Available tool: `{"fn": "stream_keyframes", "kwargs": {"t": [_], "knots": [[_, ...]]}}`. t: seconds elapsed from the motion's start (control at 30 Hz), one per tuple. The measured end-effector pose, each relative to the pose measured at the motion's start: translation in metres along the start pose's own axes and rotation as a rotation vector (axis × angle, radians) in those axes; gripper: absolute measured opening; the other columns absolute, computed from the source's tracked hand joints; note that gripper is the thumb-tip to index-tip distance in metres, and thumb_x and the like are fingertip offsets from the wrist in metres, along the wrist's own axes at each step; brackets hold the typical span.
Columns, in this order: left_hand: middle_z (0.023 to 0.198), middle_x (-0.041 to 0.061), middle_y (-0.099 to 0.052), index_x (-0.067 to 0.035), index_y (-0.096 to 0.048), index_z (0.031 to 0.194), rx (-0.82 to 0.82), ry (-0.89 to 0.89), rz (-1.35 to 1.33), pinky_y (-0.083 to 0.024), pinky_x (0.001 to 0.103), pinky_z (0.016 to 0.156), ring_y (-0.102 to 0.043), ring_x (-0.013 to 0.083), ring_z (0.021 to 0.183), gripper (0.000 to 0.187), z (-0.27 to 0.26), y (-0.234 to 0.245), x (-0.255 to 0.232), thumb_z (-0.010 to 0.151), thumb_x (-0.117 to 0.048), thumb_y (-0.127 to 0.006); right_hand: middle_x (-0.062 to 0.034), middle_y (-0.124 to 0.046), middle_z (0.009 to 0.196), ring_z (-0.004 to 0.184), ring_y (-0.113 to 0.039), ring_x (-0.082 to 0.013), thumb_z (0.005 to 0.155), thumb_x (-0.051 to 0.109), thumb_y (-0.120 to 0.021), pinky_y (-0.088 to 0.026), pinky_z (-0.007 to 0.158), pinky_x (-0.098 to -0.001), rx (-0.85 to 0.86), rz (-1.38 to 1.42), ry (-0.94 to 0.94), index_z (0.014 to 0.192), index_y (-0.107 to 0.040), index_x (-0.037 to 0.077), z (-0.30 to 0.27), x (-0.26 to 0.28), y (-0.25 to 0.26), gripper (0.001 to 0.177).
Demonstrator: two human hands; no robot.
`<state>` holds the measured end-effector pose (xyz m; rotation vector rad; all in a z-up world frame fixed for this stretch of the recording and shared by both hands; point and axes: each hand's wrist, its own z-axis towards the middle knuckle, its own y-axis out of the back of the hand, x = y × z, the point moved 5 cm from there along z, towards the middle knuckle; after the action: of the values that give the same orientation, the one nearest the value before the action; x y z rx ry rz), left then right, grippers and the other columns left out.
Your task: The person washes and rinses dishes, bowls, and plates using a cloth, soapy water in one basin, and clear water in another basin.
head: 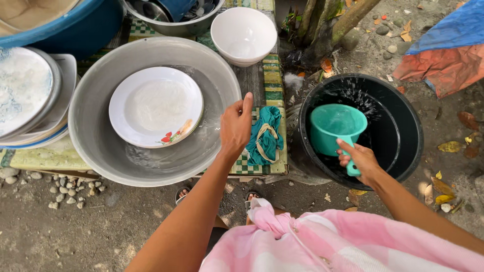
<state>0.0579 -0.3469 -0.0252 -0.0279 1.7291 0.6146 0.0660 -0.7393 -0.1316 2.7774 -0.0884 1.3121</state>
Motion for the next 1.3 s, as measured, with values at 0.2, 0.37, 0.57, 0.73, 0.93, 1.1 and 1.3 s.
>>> {"fn": "stream_keyframes", "kwargs": {"t": [0.2, 0.37, 0.57, 0.73, 0.93, 1.1, 1.3], "knots": [[0.078, 0.011, -0.073, -0.003, -0.072, 0.086, -0.018, -0.02, 0.031, -0.051, 0.041, 0.075, -0.068, 0.0242, 0.074, 0.046, 0.007, 0.007, 0.0, 0.096, -0.046, -0.057, -0.0032, -0.055, 0.079, 0.052, -0.043, -0.0048, 0.094, 0.019, -0.073, -0.035, 0.043, -0.0227, 0.012, 0.083, 0.285, 0.1, -0.057, 0.002, -0.1, 0.048, -0.027, 0.024], [0.093, 0.011, -0.079, -0.008, -0.08, 0.097, 0.053, -0.026, 0.043, -0.053, 0.038, 0.086, -0.074, 0.0255, 0.09, 0.037, 0.038, 0.018, 0.01, 0.095, -0.037, -0.056, -0.0072, -0.057, 0.072, 0.048, -0.051, -0.0102, 0.091, 0.009, -0.07, -0.041, 0.039, -0.0283, 0.124, -0.083, 0.454, 0.097, -0.055, -0.002, -0.161, 0.11, -0.093, 0.019], [0.107, 0.011, -0.077, -0.013, -0.078, 0.105, 0.098, -0.025, 0.177, -0.052, 0.039, 0.094, -0.073, 0.0281, 0.102, 0.028, 0.107, 0.043, 0.054, 0.09, -0.027, -0.059, -0.0113, -0.072, 0.075, 0.046, -0.061, -0.0124, 0.089, 0.008, -0.07, -0.049, 0.038, -0.031, 0.126, -0.446, 0.651, 0.097, -0.066, -0.006, -0.185, 0.154, -0.199, 0.016], [0.136, 0.017, -0.067, -0.013, -0.064, 0.136, 0.254, 0.004, 0.564, -0.048, 0.045, 0.109, -0.06, 0.0348, 0.131, 0.053, 0.143, 0.069, 0.094, 0.086, -0.027, -0.065, -0.0105, -0.076, 0.077, 0.045, -0.063, -0.0115, 0.086, 0.009, -0.069, -0.052, 0.038, -0.0304, 0.178, -0.57, 0.684, 0.099, -0.067, -0.002, -0.188, 0.168, -0.261, 0.017], [0.165, 0.035, 0.004, -0.009, -0.01, 0.16, 0.125, 0.457, 0.833, -0.011, 0.065, 0.12, 0.007, 0.0495, 0.154, 0.097, 0.128, 0.09, 0.164, 0.094, -0.068, -0.052, -0.0147, -0.069, 0.064, 0.049, -0.067, -0.0205, 0.086, 0.012, -0.072, -0.055, 0.048, -0.0365, 0.208, -0.857, 0.83, 0.095, -0.07, 0.0, -0.177, 0.165, -0.302, 0.016], [0.167, 0.031, -0.003, -0.003, -0.01, 0.165, 0.415, -0.298, 0.813, -0.009, 0.06, 0.126, -0.002, 0.046, 0.156, 0.101, 0.097, 0.068, 0.184, 0.099, -0.075, -0.035, -0.0196, -0.07, 0.074, 0.068, -0.07, -0.039, 0.084, 0.013, -0.072, -0.054, 0.062, -0.0505, 0.207, -1.108, 0.953, 0.104, -0.069, 0.007, -0.178, 0.146, -0.324, 0.02], [0.165, 0.029, 0.005, -0.012, -0.007, 0.162, 0.338, -0.099, 0.996, -0.003, 0.056, 0.12, 0.002, 0.0434, 0.152, 0.099, 0.073, 0.104, 0.144, 0.093, -0.079, -0.032, -0.0219, -0.071, 0.096, 0.086, -0.07, -0.0416, 0.091, 0.01, -0.067, -0.053, 0.072, -0.054, -0.067, -0.909, 0.953, 0.107, -0.056, 0.004, -0.151, 0.113, -0.299, 0.02]]}}
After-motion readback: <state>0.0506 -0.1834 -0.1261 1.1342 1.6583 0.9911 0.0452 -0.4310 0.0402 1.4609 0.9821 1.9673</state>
